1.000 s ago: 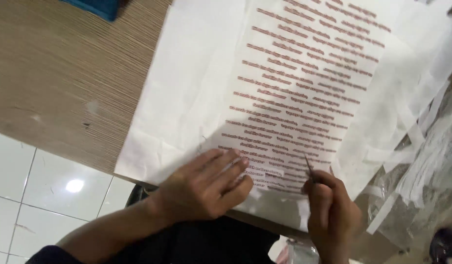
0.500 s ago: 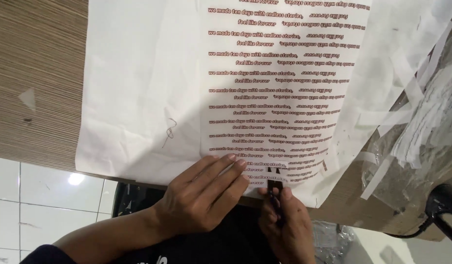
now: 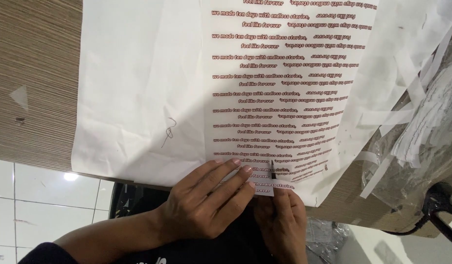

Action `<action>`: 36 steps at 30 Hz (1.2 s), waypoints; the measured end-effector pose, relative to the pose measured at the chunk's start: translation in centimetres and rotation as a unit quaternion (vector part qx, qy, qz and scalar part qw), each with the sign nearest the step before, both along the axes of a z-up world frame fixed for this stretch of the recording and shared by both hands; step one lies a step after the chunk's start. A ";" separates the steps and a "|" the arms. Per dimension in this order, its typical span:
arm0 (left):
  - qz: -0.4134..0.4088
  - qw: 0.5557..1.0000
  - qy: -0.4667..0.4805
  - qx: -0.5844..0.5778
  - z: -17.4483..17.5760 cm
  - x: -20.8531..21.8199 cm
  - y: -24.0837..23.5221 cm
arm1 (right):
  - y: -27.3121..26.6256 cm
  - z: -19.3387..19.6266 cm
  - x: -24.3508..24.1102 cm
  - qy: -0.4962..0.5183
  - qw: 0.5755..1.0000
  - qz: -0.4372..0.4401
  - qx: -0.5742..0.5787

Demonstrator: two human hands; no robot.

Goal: Using thread snips to precisely cut individual garment labels from a large printed sheet on a workbench.

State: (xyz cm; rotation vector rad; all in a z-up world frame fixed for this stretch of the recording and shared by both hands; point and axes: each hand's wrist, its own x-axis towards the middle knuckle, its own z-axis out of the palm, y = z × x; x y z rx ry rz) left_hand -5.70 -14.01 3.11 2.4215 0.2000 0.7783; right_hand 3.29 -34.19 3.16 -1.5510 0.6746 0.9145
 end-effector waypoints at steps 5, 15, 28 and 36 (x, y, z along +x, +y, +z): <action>0.003 1.000 0.001 -0.004 -0.1 -0.1 -0.1 | 0.0 0.0 -0.2 -0.011 1.000 0.005 0.021; -0.002 1.000 0.002 -0.007 -0.2 -0.1 -0.3 | -0.1 -0.6 -0.8 -0.025 0.999 -0.032 -0.004; -0.006 1.000 0.001 -0.002 -0.2 0.0 -0.4 | 0.3 -0.2 -1.0 -0.054 0.996 0.005 0.076; -0.011 1.000 0.002 -0.008 0.0 -0.1 -0.6 | 0.5 0.4 -0.9 -0.023 0.999 0.001 0.042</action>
